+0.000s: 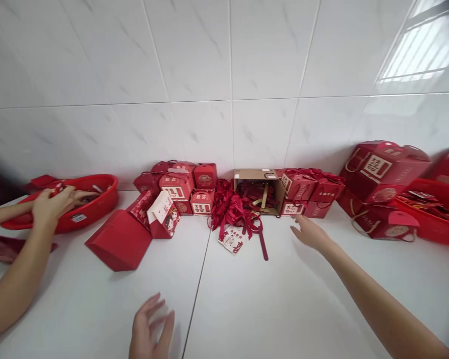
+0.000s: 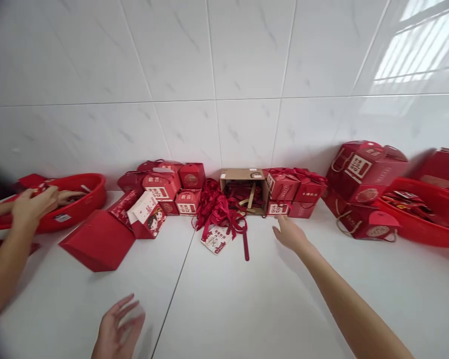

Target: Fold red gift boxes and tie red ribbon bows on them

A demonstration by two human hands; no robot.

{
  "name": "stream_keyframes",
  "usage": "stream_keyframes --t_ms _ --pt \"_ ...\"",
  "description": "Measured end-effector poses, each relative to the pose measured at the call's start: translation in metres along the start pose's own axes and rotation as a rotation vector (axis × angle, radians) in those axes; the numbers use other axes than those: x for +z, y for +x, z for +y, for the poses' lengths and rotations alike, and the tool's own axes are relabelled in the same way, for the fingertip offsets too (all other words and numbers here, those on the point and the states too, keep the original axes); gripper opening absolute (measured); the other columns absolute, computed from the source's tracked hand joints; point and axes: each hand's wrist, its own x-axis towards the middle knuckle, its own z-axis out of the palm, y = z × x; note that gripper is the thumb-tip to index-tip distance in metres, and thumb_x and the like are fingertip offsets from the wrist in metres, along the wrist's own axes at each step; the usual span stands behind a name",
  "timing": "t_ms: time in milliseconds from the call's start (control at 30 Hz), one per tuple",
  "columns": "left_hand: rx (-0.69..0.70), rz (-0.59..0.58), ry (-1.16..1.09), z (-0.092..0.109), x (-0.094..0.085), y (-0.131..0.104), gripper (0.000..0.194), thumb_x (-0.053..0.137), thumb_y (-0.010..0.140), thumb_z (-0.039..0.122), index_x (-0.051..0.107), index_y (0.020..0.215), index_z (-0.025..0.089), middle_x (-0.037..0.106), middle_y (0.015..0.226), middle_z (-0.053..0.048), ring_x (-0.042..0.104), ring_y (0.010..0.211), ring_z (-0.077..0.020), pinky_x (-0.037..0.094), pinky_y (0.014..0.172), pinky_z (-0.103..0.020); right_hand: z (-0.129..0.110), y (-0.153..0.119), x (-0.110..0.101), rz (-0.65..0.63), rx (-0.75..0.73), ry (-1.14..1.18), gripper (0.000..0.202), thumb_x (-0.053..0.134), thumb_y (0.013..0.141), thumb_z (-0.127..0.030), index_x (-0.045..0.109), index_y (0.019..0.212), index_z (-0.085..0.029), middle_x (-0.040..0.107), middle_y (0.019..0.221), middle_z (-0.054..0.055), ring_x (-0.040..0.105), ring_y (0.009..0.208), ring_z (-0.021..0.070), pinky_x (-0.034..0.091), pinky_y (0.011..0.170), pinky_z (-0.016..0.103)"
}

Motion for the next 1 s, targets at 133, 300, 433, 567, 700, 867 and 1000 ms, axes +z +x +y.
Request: stream_keyframes --t_ms 133,300,433,567,700,867,1000 --pt "0.325 0.161 0.125 0.032 -0.011 0.063 0.052 0.069 0.076 0.041 0.047 0.119 0.021 0.053 0.124 -0.013 0.058 0.112 -0.03 0.055 0.087 -0.047 -0.01 -0.051 0.054 0.036 -0.083 0.043 0.04 0.048 0.091 -0.031 0.053 0.129 -0.022 0.044 0.146 0.014 0.05 0.127 0.0352 0.05 0.093 0.05" --pt "0.451 0.193 0.126 0.061 0.008 0.126 0.052 0.066 0.083 0.033 0.04 0.125 0.02 0.051 0.127 -0.013 0.06 0.11 -0.025 0.054 0.092 -0.041 -0.008 -0.076 0.085 0.106 -0.122 0.103 0.042 0.035 0.094 -0.037 0.057 0.125 -0.02 0.051 0.141 0.013 0.04 0.137 0.0341 0.038 0.109 0.053" --pt "0.43 0.184 0.126 0.071 0.029 0.172 0.065 0.072 0.078 0.038 0.038 0.128 0.015 0.046 0.134 -0.016 0.045 0.132 -0.0357 0.043 0.105 -0.053 -0.006 -0.075 0.085 0.128 -0.129 0.146 0.042 0.036 0.093 -0.037 0.06 0.12 -0.015 0.053 0.137 0.016 0.041 0.135 0.0354 0.037 0.111 0.053" --pt "0.335 0.123 0.076 0.069 0.032 0.199 0.058 0.063 0.085 0.038 0.035 0.13 0.015 0.061 0.116 -0.012 0.061 0.117 -0.0353 0.045 0.097 -0.059 -0.005 -0.076 0.08 0.134 -0.125 0.198 0.039 0.04 0.093 -0.036 0.061 0.118 -0.015 0.053 0.137 0.015 0.04 0.135 0.0345 0.037 0.111 0.053" --pt "0.295 0.013 0.015 0.06 0.028 0.172 0.06 0.062 0.086 0.033 0.031 0.134 0.014 0.069 0.104 -0.008 0.068 0.102 -0.0273 0.05 0.095 -0.049 -0.01 -0.076 0.076 0.159 -0.111 0.275 0.032 0.044 0.093 -0.032 0.063 0.112 -0.016 0.058 0.13 0.014 0.049 0.126 0.0318 0.04 0.107 0.052" --pt "0.301 -0.162 -0.08 0.047 0.028 0.084 0.066 0.067 0.083 0.036 0.034 0.137 0.018 0.072 0.097 -0.009 0.07 0.099 -0.0236 0.058 0.083 -0.036 -0.039 -0.056 0.078 0.189 -0.085 0.402 0.019 0.052 0.094 -0.028 0.065 0.103 -0.016 0.062 0.119 0.01 0.058 0.112 0.0237 0.048 0.097 0.045" --pt "0.197 -0.265 -0.131 0.045 0.028 0.018 0.067 0.07 0.081 0.042 0.038 0.136 0.02 0.074 0.091 -0.008 0.07 0.098 -0.0237 0.058 0.082 -0.033 -0.068 -0.022 0.088 0.212 -0.011 0.497 0.026 0.059 0.094 -0.033 0.061 0.113 -0.015 0.062 0.118 0.008 0.062 0.103 0.0208 0.053 0.088 0.042"
